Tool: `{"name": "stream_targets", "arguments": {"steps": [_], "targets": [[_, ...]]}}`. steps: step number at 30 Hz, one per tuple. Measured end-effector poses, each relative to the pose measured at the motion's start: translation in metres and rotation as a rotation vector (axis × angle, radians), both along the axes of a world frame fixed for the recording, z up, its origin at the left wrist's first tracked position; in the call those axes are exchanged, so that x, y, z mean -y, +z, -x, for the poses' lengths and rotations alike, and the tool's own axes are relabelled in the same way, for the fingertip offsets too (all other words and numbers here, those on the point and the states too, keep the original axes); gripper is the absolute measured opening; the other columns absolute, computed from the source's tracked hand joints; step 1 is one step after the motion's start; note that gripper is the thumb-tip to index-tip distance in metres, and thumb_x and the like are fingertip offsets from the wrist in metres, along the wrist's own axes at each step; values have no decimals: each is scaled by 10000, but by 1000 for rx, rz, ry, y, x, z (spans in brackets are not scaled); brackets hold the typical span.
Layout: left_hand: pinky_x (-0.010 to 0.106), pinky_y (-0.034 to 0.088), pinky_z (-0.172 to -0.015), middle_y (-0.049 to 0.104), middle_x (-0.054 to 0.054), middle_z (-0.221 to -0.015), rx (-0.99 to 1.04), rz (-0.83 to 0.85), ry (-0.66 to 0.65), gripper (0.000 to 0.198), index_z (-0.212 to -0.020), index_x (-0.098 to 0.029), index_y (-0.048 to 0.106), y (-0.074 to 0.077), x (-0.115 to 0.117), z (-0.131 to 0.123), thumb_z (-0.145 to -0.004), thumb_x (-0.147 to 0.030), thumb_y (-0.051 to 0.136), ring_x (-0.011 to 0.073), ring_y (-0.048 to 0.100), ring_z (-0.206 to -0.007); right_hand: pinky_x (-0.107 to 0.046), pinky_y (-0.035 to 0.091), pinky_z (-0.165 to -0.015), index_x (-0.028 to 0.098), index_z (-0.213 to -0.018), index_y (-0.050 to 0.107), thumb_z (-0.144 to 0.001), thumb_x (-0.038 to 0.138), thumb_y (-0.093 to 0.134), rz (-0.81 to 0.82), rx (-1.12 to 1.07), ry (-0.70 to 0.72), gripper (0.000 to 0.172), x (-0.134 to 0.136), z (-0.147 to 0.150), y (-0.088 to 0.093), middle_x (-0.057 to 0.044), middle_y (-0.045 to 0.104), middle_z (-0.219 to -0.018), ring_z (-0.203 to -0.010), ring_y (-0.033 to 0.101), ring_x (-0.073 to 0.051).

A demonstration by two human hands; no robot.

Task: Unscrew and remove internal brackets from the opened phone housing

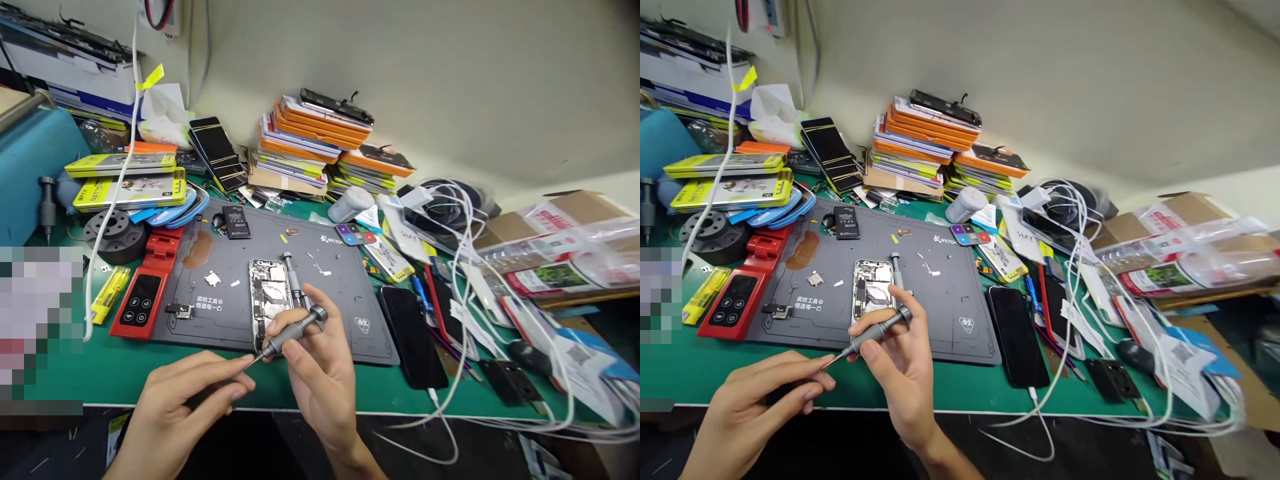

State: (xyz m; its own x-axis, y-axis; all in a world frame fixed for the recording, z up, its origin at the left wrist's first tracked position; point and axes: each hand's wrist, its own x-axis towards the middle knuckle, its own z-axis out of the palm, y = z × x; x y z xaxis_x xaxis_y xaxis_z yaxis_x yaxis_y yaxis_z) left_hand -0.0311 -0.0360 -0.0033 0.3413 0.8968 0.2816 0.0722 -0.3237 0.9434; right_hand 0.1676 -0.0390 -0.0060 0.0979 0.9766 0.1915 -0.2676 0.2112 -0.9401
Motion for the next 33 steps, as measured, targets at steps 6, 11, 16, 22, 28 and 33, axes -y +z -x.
{"name": "stream_targets", "arguments": {"steps": [6, 11, 16, 22, 28, 33], "targets": [[98, 619, -689, 832, -61, -954, -3, 8, 52, 255, -1217, -358, 811, 2, 1, 1, -1040, -196, 724, 69, 759, -726, -248, 661, -859, 355, -1552, 523, -1125, 247, 686, -34, -67, 75, 470, -2, 1, -1, -22, 734, -1099, -915, 687, -141], [104, 634, -713, 833, -63, -990, -16, -1, 62, 257, -1174, -334, 807, 1, 2, 0, -1034, -144, 707, 76, 786, -799, -253, 643, -885, 353, -1569, 508, -1129, 271, 688, -60, -55, 89, 482, -2, 0, -3, -29, 742, -1116, -912, 708, -142], [97, 634, -751, 840, -67, -1035, -32, -16, 56, 325, -1270, -352, 781, -1, 3, 0, -1040, -137, 703, 60, 778, -799, -268, 645, -899, 332, -1581, 490, -1134, 252, 665, -93, -43, 80, 486, -2, -1, -3, -36, 738, -1108, -926, 714, -151], [94, 630, -702, 841, -64, -1022, 1, 8, 54, 334, -1274, -359, 790, 1, 2, -1, -1049, -134, 687, 52, 750, -735, -260, 639, -921, 344, -1587, 477, -1141, 242, 652, -118, -33, 80, 490, 0, 0, -1, -27, 733, -1108, -946, 711, -143], [117, 642, -691, 839, -59, -1022, 10, 24, 38, 312, -1254, -358, 798, -1, 4, 0, -1051, -147, 691, 62, 755, -733, -258, 639, -906, 356, -1566, 495, -1143, 250, 655, -70, -63, 123, 464, 1, -1, 1, -18, 730, -1102, -937, 700, -140], [120, 642, -690, 838, -61, -1010, 3, 23, 36, 293, -1257, -356, 798, -2, 5, 1, -1060, -170, 686, 63, 754, -726, -265, 642, -896, 365, -1544, 515, -1139, 243, 664, -54, -67, 123, 448, 2, 0, 1, -16, 734, -1100, -933, 697, -141]]}}
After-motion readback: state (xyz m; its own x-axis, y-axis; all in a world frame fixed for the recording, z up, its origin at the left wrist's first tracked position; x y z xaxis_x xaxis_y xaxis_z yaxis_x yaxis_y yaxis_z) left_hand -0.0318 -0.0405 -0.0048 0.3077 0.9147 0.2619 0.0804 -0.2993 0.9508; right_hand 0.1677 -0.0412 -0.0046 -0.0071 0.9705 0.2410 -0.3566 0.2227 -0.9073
